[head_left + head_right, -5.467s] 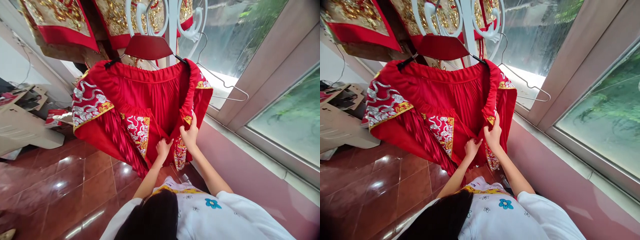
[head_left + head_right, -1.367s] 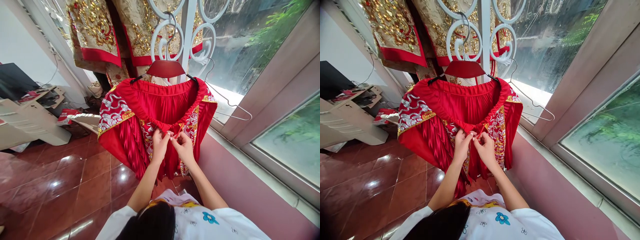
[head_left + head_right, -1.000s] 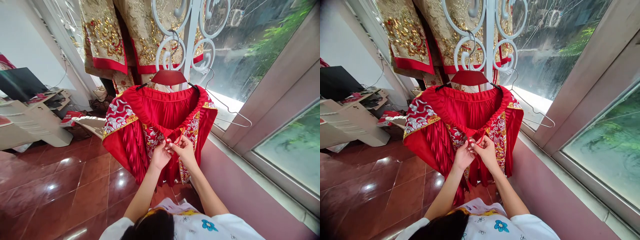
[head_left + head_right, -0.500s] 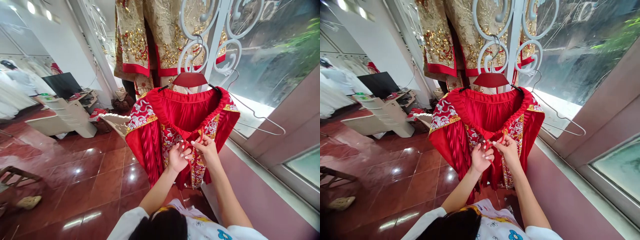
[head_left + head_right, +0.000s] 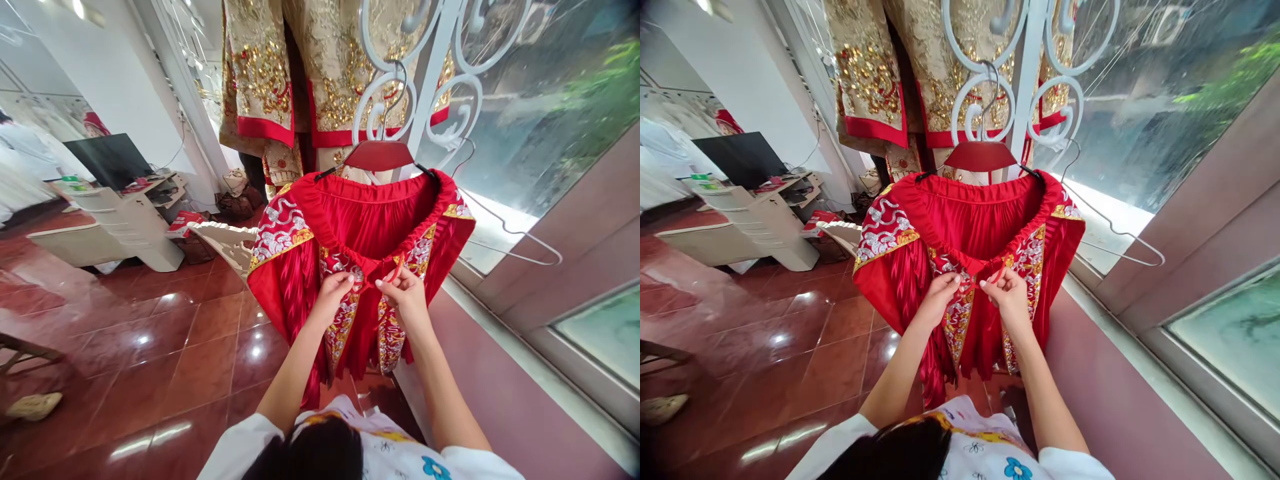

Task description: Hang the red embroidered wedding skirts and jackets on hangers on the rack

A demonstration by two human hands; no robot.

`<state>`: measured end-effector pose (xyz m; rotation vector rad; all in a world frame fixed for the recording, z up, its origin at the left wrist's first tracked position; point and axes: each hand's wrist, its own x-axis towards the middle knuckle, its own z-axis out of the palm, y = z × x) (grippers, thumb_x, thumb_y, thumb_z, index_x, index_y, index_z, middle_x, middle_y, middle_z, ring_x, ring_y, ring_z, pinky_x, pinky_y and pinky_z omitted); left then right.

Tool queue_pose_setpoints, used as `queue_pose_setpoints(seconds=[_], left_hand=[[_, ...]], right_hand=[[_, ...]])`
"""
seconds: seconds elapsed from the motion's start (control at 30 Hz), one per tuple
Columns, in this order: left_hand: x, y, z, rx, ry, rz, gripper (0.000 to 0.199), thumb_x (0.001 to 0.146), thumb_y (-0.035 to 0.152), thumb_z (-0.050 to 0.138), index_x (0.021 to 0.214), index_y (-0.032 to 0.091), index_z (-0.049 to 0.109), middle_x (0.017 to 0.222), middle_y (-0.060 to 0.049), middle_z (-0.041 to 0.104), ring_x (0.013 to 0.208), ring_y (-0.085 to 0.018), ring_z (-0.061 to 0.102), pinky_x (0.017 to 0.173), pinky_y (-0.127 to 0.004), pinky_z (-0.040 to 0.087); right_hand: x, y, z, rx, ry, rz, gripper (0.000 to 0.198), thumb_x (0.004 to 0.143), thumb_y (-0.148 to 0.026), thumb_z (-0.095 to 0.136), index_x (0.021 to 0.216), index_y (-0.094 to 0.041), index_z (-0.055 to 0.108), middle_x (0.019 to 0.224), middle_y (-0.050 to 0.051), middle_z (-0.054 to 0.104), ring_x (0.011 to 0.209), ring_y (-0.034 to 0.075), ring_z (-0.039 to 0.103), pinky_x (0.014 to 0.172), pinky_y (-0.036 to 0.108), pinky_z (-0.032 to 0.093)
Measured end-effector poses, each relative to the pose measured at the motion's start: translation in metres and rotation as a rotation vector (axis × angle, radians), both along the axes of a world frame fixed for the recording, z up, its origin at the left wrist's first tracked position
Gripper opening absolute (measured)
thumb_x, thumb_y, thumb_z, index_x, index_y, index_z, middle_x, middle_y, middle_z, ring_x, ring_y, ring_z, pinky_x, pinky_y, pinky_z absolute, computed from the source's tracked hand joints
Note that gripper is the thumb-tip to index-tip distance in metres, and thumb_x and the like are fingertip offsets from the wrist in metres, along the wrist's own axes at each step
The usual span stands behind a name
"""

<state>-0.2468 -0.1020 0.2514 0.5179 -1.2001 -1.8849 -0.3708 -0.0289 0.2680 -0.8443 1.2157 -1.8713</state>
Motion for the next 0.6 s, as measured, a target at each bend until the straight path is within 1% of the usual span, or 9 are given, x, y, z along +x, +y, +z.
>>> queue_pose_setpoints(seconds=[0.1, 0.17, 0.23, 0.27, 0.33, 0.4, 0.47, 0.53, 0.6], left_hand=[[-0.005, 0.004, -0.012, 0.318, 0.279, -0.162, 0.022, 0.07, 0.036, 0.072, 0.072, 0.017, 0.061, 0.071, 0.0, 0.058, 0.074, -0.014, 0.056, 0.081, -0.035, 0.047], [-0.003, 0.005, -0.017, 0.366, 0.342, -0.208, 0.034, 0.076, 0.047, 0.064, 0.062, 0.017, 0.059, 0.071, -0.003, 0.059, 0.081, -0.017, 0.058, 0.086, -0.04, 0.045], [0.006, 0.002, -0.02, 0.209, 0.245, -0.261, 0.051, 0.075, 0.061, 0.058, 0.049, 0.017, 0.054, 0.061, -0.005, 0.055, 0.076, -0.019, 0.057, 0.081, -0.038, 0.045], [0.013, 0.0, -0.02, 0.077, 0.147, -0.309, 0.053, 0.072, 0.063, 0.06, 0.046, 0.017, 0.055, 0.057, -0.005, 0.053, 0.071, -0.019, 0.056, 0.078, -0.037, 0.045], [0.027, -0.005, -0.02, -0.168, 0.009, -0.372, 0.042, 0.066, 0.057, 0.069, 0.054, 0.017, 0.065, 0.053, -0.005, 0.053, 0.063, -0.017, 0.053, 0.07, -0.034, 0.044], [0.042, -0.007, -0.016, -0.27, 0.1, -0.261, 0.03, 0.063, 0.051, 0.074, 0.072, 0.022, 0.073, 0.059, -0.004, 0.059, 0.06, -0.014, 0.052, 0.064, -0.03, 0.044], [0.054, -0.004, -0.008, -0.264, 0.33, -0.063, 0.028, 0.063, 0.054, 0.073, 0.078, 0.031, 0.074, 0.064, 0.0, 0.061, 0.052, -0.009, 0.047, 0.054, -0.024, 0.041], [0.065, 0.0, -0.002, -0.232, 0.498, 0.073, 0.027, 0.066, 0.061, 0.067, 0.079, 0.038, 0.072, 0.069, 0.006, 0.063, 0.041, -0.003, 0.034, 0.041, -0.019, 0.032], [0.077, 0.002, 0.001, -0.177, 0.592, 0.175, 0.029, 0.074, 0.067, 0.055, 0.089, 0.047, 0.069, 0.07, 0.012, 0.064, 0.033, -0.001, 0.017, 0.033, -0.018, 0.023]], right_hand=[[-0.002, 0.002, -0.007, 0.037, -0.084, -0.003, 0.038, 0.056, -0.032, 0.079, 0.066, -0.019, 0.045, 0.041, -0.011, 0.033, 0.035, 0.002, 0.022, 0.036, 0.017, 0.013], [-0.005, 0.003, -0.009, 0.068, -0.127, -0.004, 0.04, 0.056, -0.033, 0.079, 0.066, -0.019, 0.043, 0.041, -0.011, 0.033, 0.035, 0.002, 0.02, 0.036, 0.017, 0.011], [-0.007, 0.004, -0.01, 0.081, -0.133, -0.002, 0.04, 0.055, -0.033, 0.079, 0.066, -0.019, 0.042, 0.041, -0.012, 0.033, 0.035, 0.001, 0.019, 0.036, 0.017, 0.01], [-0.008, 0.004, -0.009, 0.075, -0.129, 0.0, 0.04, 0.055, -0.032, 0.078, 0.066, -0.019, 0.042, 0.042, -0.011, 0.033, 0.035, 0.001, 0.019, 0.036, 0.017, 0.01], [-0.008, 0.004, -0.008, 0.055, -0.124, 0.01, 0.04, 0.056, -0.031, 0.079, 0.066, -0.019, 0.042, 0.042, -0.011, 0.034, 0.036, 0.002, 0.02, 0.036, 0.016, 0.011], [-0.006, 0.003, -0.006, 0.054, -0.137, 0.041, 0.039, 0.056, -0.03, 0.079, 0.067, -0.019, 0.043, 0.042, -0.011, 0.035, 0.036, 0.002, 0.021, 0.036, 0.016, 0.01], [-0.002, 0.001, -0.005, 0.066, -0.15, 0.099, 0.039, 0.056, -0.03, 0.079, 0.068, -0.019, 0.044, 0.042, -0.01, 0.039, 0.036, 0.002, 0.021, 0.036, 0.016, 0.01], [0.002, 0.001, -0.003, 0.052, -0.128, 0.148, 0.038, 0.057, -0.031, 0.079, 0.068, -0.019, 0.045, 0.042, -0.01, 0.041, 0.036, 0.002, 0.022, 0.037, 0.016, 0.011], [0.002, 0.004, 0.0, 0.016, -0.089, 0.133, 0.037, 0.058, -0.031, 0.078, 0.067, -0.019, 0.045, 0.042, -0.01, 0.041, 0.036, 0.003, 0.025, 0.037, 0.017, 0.013]])
